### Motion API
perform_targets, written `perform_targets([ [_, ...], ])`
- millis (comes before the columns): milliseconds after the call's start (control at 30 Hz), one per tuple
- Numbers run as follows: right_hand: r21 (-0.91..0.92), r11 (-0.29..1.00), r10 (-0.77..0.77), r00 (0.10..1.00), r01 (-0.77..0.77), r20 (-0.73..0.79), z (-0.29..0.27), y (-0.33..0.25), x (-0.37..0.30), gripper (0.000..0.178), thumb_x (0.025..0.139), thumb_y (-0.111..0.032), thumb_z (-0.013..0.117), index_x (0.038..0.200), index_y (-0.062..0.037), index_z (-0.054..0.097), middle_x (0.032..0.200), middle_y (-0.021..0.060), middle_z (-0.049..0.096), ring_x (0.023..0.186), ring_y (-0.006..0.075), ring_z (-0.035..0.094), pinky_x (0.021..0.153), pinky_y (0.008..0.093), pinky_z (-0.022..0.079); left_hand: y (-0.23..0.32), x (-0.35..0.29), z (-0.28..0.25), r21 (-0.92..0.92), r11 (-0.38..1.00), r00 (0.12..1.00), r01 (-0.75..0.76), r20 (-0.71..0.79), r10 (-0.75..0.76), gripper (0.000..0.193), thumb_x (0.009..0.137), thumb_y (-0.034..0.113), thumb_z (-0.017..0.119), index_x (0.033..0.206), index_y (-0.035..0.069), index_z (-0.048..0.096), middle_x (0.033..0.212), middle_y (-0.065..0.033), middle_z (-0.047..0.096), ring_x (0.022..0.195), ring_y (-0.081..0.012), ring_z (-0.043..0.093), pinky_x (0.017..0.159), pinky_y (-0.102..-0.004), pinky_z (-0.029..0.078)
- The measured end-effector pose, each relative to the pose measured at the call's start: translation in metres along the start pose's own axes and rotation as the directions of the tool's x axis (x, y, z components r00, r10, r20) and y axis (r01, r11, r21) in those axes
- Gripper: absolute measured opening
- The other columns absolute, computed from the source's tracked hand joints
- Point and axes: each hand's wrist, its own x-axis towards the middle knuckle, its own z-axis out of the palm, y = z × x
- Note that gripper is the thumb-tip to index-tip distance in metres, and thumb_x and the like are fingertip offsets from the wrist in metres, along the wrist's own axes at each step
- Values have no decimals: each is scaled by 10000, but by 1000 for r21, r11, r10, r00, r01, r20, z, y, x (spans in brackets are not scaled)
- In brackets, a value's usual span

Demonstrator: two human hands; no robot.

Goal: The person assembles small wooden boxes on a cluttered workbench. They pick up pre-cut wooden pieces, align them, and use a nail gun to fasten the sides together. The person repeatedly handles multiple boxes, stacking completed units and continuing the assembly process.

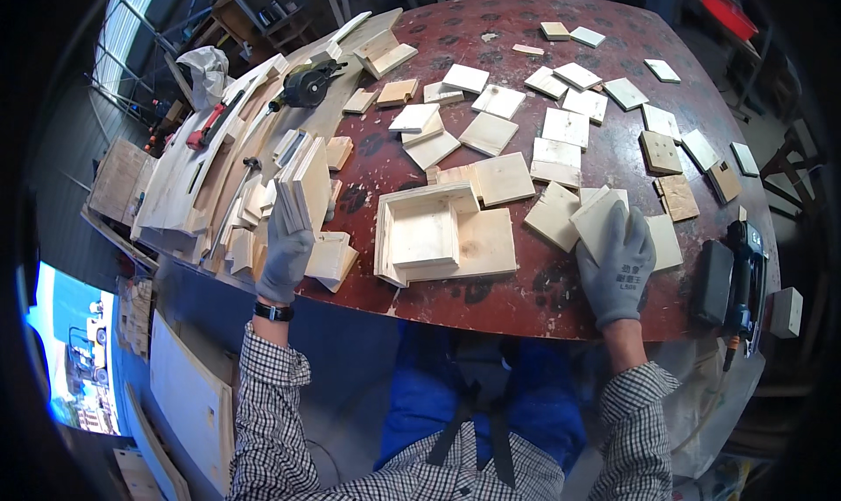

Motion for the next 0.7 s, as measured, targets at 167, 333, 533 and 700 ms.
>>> perform_targets([
  [167, 19, 1000, -15, 1000, 15, 3, 0, 0, 0, 854, 871, -350, 778, 1572, -33, 408, 1438, 249, 491, 1335, 440, 494, 1120, 549, 377, 7, -30, 18, 614, 784, 993, -97, 5, 119, 1030, 775, 147, 801, 1656, 31, 280, 1546, -131, 519, 1397, -261, 554, 1157, -384, 465],
  [333, 11, 999, -30, 998, 30, 49, -7, -1, 0, 899, 841, -398, 792, 1567, -35, 404, 1372, 224, 528, 1274, 412, 513, 1093, 541, 369, 0, -70, 43, 587, 792, 983, -167, 42, 176, 1271, 652, 415, 936, 1642, -11, 262, 1610, -170, 449, 1490, -314, 462, 1247, -442, 365],
  [533, 3, 1000, 1, 931, -2, 364, -34, 8, 27, 955, 788, -395, 803, 1557, -34, 367, 1359, 256, 551, 1238, 458, 541, 1085, 566, 399, -20, -104, 66, 482, 838, 967, -254, 144, 210, 1339, 675, 601, 939, 1632, -37, 251, 1596, -190, 447, 1477, -307, 472, 1240, -446, 373],
  [700, 32, 998, 36, 910, -54, 412, -39, 12, 33, 978, 802, -420, 809, 1575, -38, 349, 1339, 283, 554, 1232, 440, 556, 1067, 579, 417, -31, -134, 95, 407, 897, 984, -173, 112, 139, 1271, 758, 621, 866, 1648, -27, 231, 1611, -205, 445, 1469, -295, 499, 1213, -451, 421],
])
